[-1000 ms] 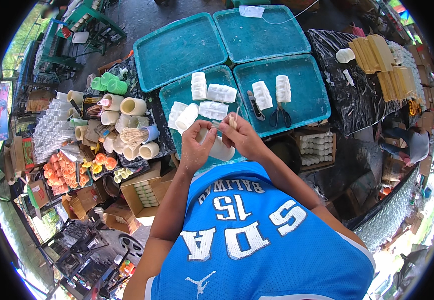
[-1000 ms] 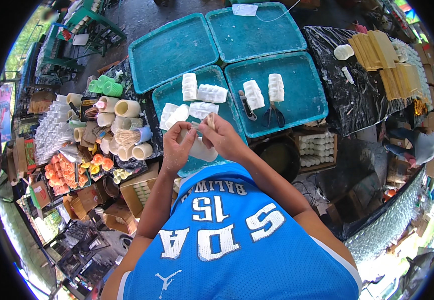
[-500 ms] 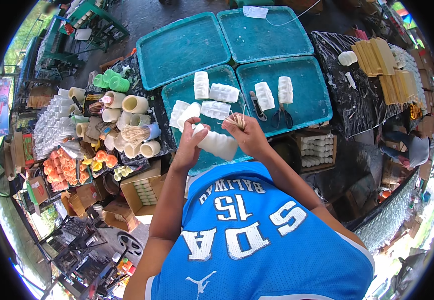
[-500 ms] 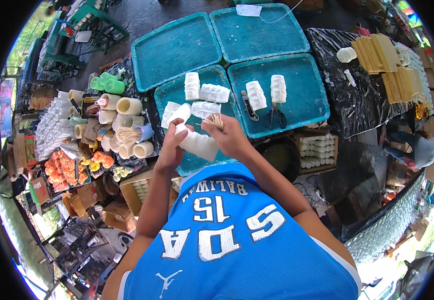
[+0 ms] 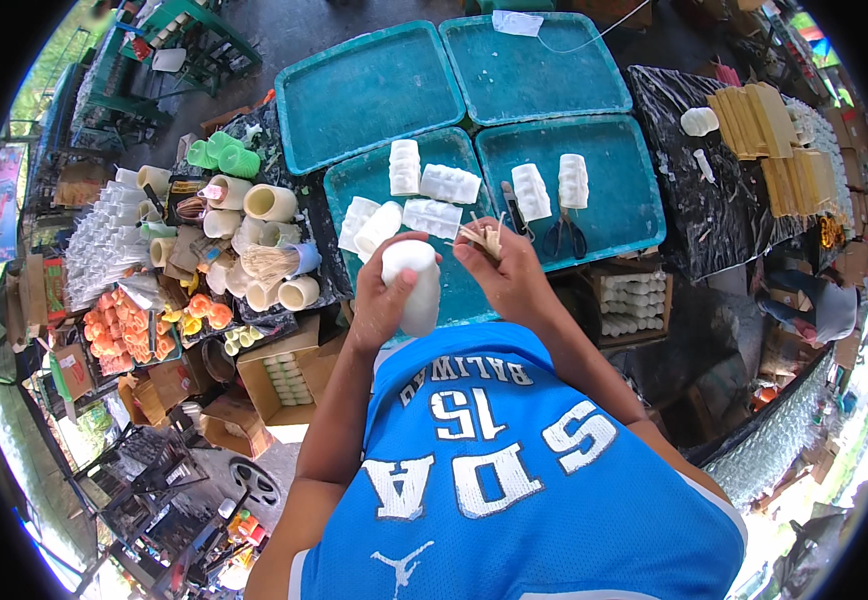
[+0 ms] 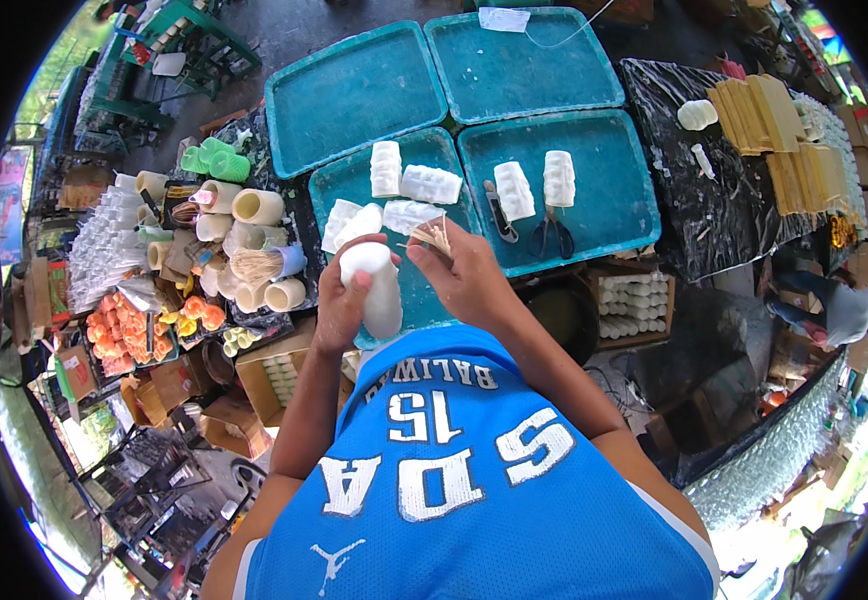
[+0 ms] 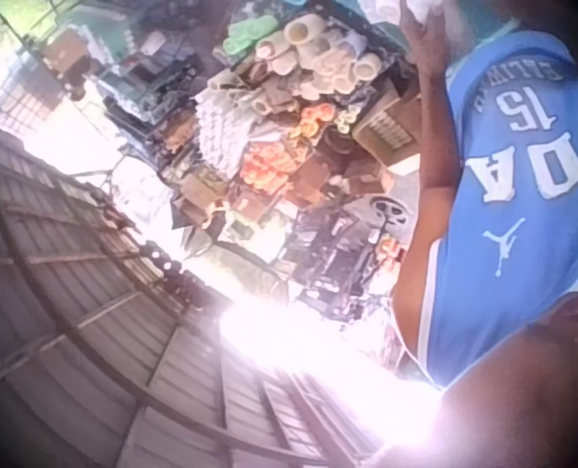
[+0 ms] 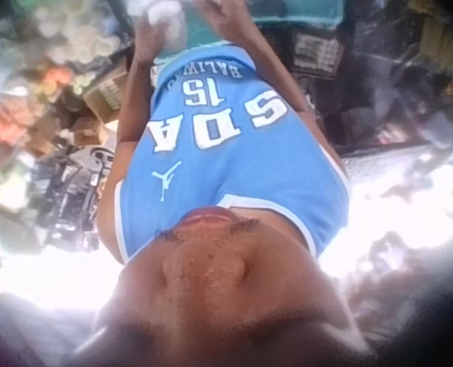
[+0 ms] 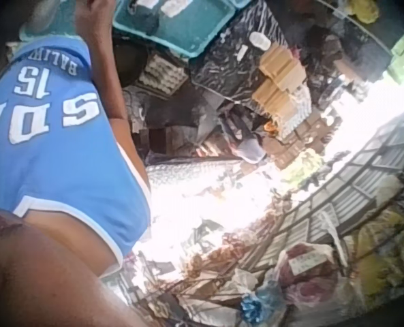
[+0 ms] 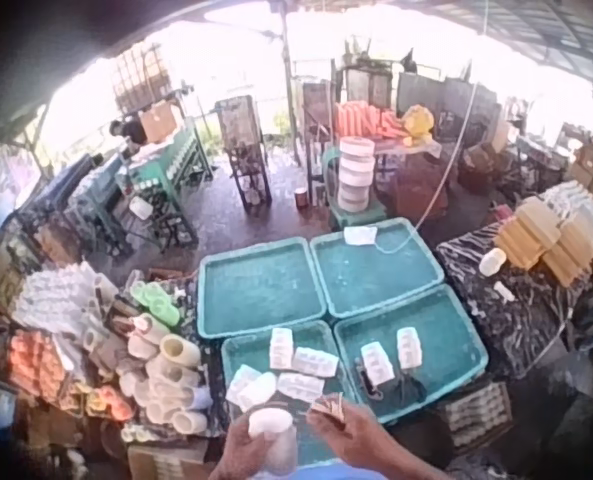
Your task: The person gathers thin sticks and white cylindrical foam pieces, then uses a knife to trim the sticks and a red tape dispenser to apply tape. The person inserts the trimmed sticks into the foam pieces and places the assembled units into a tray.
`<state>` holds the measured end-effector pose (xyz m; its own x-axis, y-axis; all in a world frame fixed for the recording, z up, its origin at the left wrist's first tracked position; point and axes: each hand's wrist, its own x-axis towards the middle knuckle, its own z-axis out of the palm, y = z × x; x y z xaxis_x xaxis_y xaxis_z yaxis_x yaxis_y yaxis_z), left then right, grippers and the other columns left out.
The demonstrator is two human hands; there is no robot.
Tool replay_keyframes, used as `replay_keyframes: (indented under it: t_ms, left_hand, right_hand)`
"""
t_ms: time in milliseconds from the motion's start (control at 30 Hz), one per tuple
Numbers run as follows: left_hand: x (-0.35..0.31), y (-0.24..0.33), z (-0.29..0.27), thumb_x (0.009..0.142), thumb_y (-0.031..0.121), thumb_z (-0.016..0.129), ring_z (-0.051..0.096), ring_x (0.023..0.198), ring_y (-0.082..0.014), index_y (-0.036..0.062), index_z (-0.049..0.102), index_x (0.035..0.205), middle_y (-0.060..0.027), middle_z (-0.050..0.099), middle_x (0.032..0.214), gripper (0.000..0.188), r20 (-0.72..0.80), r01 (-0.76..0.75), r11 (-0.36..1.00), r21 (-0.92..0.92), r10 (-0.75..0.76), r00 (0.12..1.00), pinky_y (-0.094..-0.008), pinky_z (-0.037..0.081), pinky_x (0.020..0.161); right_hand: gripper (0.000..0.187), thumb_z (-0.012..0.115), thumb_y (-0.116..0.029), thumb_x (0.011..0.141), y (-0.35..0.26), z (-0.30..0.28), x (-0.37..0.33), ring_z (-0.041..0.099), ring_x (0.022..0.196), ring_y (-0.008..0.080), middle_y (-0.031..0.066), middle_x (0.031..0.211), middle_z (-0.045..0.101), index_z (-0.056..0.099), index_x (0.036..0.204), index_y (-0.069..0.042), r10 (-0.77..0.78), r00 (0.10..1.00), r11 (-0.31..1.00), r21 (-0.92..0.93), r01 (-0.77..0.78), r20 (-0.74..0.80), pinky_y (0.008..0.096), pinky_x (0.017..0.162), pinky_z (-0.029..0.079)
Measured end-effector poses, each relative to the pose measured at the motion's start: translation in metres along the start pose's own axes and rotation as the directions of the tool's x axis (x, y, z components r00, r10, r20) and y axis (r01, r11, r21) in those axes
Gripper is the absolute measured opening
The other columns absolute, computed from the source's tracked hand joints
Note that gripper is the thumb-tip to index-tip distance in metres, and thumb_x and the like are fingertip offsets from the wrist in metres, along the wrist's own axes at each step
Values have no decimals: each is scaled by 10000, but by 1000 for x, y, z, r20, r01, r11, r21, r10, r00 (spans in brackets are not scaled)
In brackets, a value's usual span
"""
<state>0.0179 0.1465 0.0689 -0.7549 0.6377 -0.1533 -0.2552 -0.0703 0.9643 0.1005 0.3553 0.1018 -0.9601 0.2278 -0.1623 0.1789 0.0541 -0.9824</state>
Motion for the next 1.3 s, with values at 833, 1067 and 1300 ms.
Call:
replay_keyframes:
  t_ms: [833, 1067, 1300]
  left_hand:
    - [-15, 71, 26, 742, 288, 957, 721, 1067, -368, 124, 605, 1473, -148, 738, 1236, 827, 310, -369, 530, 763, 201, 929, -477, 587, 878]
    - [-22, 67, 13, 737, 373, 969, 724, 1075, -366, 123, 623, 1440, -153, 734, 1208, 823, 252, -276, 545, 791, 121, 960, -464, 585, 889]
    - [-26, 66, 12, 736, 360, 969, 732, 1034, -368, 116, 661, 1383, -153, 739, 1152, 758, 226, -266, 573, 775, 142, 964, -463, 587, 868]
  right_hand:
    - [171, 782, -163, 842, -66, -18, 3, 735, 785, 380, 154, 875, 757, 741, 978, -66, -110, 835, 733, -524, 435, 539, 497, 673, 549]
    - [201, 796, -105, 847, -61, -35, 0, 767, 834, 328, 91, 987, 797, 848, 1036, -149, -213, 869, 794, -440, 420, 446, 426, 713, 587]
    - [262, 866, -121, 789, -57, -28, 2, 781, 852, 325, 103, 1013, 803, 829, 1047, -87, -286, 861, 816, -364, 449, 422, 405, 727, 599]
